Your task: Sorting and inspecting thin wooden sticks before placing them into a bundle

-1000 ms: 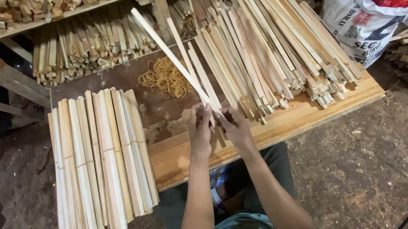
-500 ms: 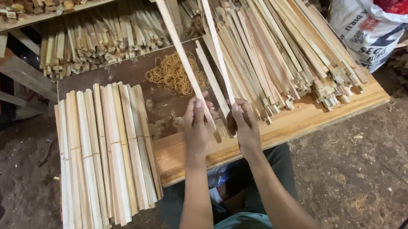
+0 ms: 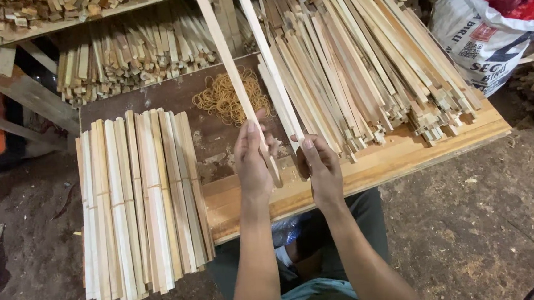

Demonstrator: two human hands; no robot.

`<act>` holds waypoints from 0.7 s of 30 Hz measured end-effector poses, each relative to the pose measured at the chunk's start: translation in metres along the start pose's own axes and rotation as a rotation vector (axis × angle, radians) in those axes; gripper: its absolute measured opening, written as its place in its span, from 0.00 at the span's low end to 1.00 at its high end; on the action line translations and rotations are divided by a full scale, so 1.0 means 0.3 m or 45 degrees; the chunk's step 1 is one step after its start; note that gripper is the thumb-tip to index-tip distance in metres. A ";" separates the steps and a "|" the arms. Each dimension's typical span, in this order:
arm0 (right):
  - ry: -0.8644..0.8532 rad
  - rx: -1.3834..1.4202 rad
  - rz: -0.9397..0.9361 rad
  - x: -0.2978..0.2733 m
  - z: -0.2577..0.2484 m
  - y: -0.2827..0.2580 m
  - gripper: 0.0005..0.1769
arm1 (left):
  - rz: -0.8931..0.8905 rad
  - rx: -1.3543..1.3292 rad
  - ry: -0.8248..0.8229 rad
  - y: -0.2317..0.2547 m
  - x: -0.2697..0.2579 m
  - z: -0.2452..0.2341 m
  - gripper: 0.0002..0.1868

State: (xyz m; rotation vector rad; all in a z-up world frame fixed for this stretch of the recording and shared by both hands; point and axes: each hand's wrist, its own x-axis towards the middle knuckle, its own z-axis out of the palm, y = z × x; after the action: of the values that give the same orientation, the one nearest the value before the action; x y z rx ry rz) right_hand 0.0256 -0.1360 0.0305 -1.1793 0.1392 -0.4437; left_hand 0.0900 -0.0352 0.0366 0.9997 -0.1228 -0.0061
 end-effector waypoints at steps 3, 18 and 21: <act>0.004 0.052 -0.003 0.009 -0.001 0.005 0.15 | -0.049 -0.008 0.029 0.022 0.012 0.004 0.24; 0.054 0.118 0.096 -0.023 0.080 0.000 0.13 | 0.043 0.281 0.158 0.031 0.021 0.058 0.25; 0.077 0.104 0.088 -0.011 0.050 0.052 0.12 | 0.022 0.213 0.164 0.046 0.012 0.065 0.23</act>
State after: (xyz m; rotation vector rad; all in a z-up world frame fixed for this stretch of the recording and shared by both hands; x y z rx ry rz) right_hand 0.0319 -0.1169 0.0215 -1.0778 0.2117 -0.4211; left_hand 0.0907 -0.0444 0.0590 1.1630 -0.0141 0.0853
